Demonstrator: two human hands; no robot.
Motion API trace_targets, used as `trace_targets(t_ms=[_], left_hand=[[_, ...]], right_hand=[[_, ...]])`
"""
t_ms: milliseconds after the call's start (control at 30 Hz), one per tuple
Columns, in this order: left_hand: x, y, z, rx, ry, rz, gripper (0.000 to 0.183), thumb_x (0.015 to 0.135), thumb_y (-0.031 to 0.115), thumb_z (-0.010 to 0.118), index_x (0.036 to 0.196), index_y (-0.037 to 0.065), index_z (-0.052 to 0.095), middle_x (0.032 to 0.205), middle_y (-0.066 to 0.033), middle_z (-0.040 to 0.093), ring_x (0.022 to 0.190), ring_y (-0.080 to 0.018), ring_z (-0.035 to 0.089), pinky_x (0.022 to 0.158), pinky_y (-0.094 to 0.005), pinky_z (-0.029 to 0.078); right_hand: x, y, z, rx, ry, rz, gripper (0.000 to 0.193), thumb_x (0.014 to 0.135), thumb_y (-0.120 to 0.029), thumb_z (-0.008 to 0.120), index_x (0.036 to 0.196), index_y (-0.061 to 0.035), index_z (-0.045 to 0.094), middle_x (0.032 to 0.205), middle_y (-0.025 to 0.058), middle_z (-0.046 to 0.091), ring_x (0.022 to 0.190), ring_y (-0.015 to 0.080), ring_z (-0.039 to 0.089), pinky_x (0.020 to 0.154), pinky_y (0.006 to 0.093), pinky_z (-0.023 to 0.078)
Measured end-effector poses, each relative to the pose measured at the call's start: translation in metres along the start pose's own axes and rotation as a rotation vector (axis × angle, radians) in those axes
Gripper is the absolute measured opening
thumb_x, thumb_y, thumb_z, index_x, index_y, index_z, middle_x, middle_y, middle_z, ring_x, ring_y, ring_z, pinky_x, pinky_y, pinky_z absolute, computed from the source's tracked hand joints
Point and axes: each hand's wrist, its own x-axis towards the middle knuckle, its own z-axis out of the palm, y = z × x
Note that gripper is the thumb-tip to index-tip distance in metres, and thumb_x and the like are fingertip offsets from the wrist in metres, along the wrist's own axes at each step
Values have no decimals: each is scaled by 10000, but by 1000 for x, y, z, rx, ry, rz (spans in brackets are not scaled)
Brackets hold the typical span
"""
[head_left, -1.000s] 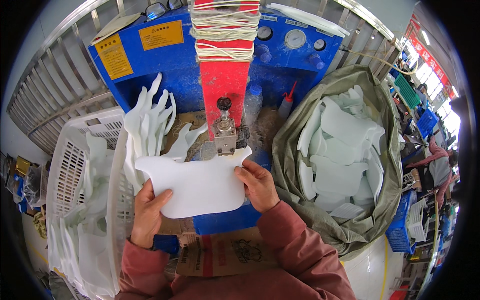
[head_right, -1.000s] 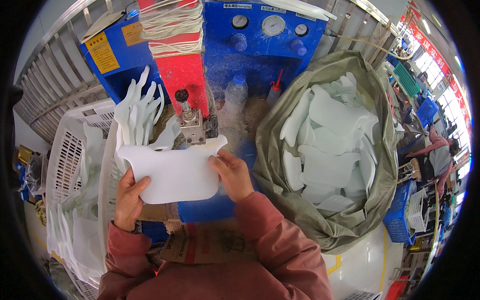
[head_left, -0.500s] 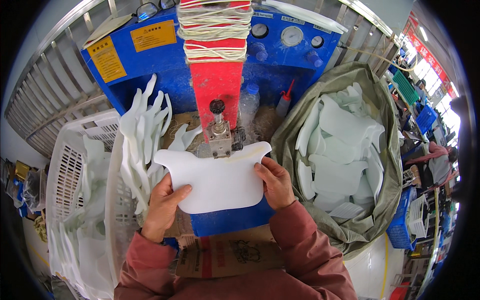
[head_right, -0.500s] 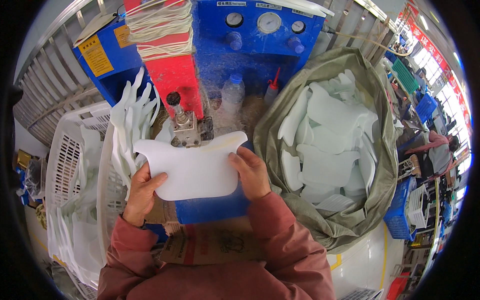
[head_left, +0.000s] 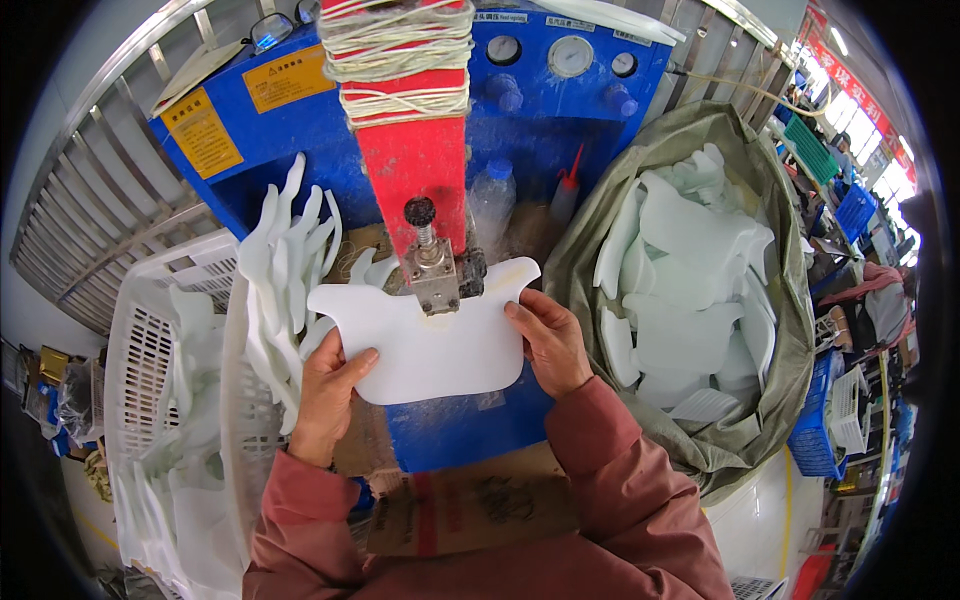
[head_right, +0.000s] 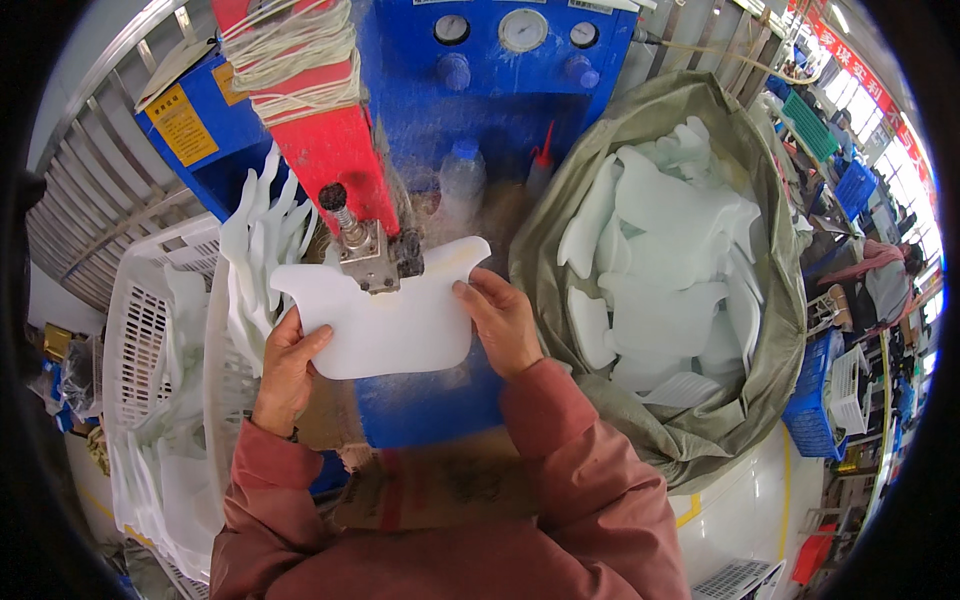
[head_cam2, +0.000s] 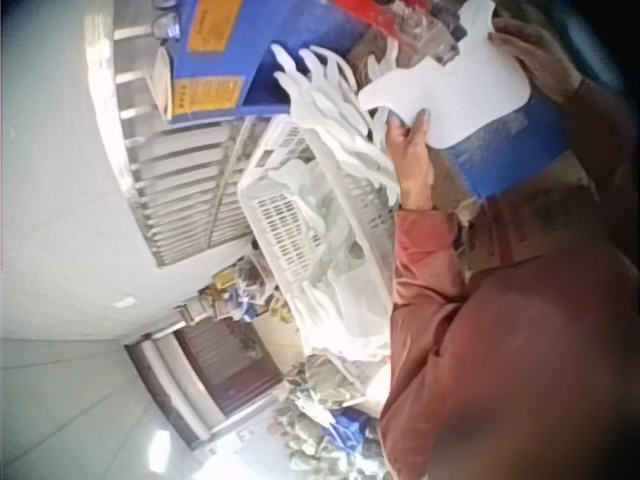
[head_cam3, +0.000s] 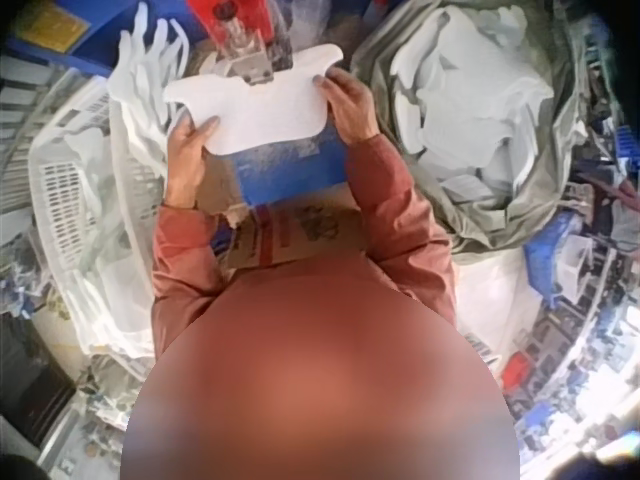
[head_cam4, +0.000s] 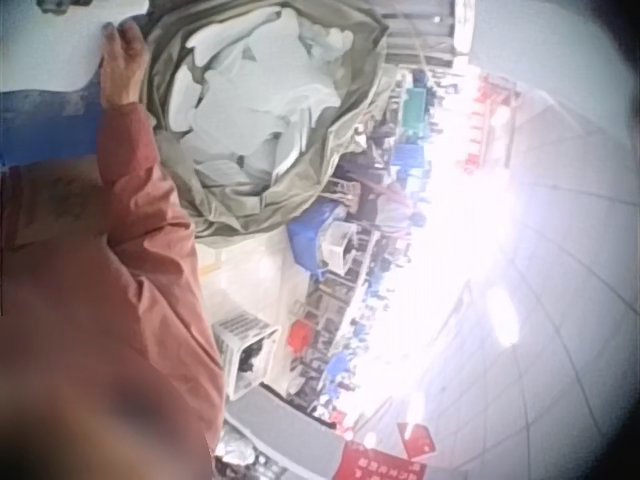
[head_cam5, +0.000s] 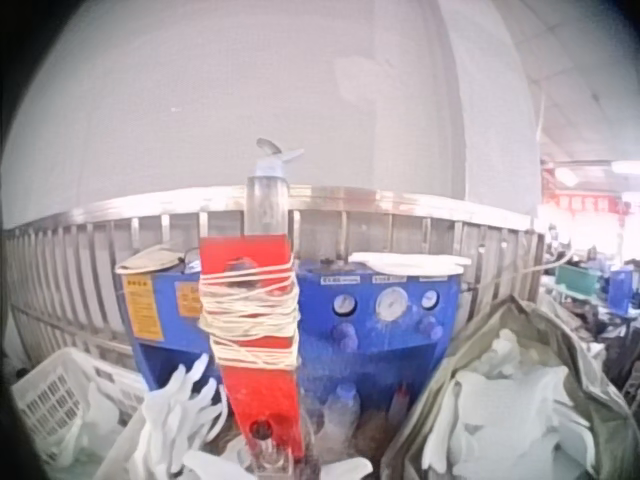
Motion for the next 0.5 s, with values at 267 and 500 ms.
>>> trace_targets(t_ms=[267, 500], left_hand=[[-8, -11, 5, -46, -12, -23, 532, 975, 8, 658, 1485, 4, 509, 1341, -72, 665, 1196, -171, 649, 1043, -334, 513], [-9, -13, 26, -76, -62, 22, 577, 974, -10, 649, 1520, 2, 464, 1403, -77, 624, 1240, -168, 621, 1064, -333, 499]], right_hand=[[-15, 0, -1, 70, 112, 52, 243, 987, -190, 746, 1160, -27, 695, 890, -64, 664, 710, 12, 541, 605, 194, 396], [-30, -10, -16, 28, 110, 24, 263, 1014, -176, 695, 1228, -24, 693, 928, -52, 694, 734, 7, 574, 610, 185, 408]])
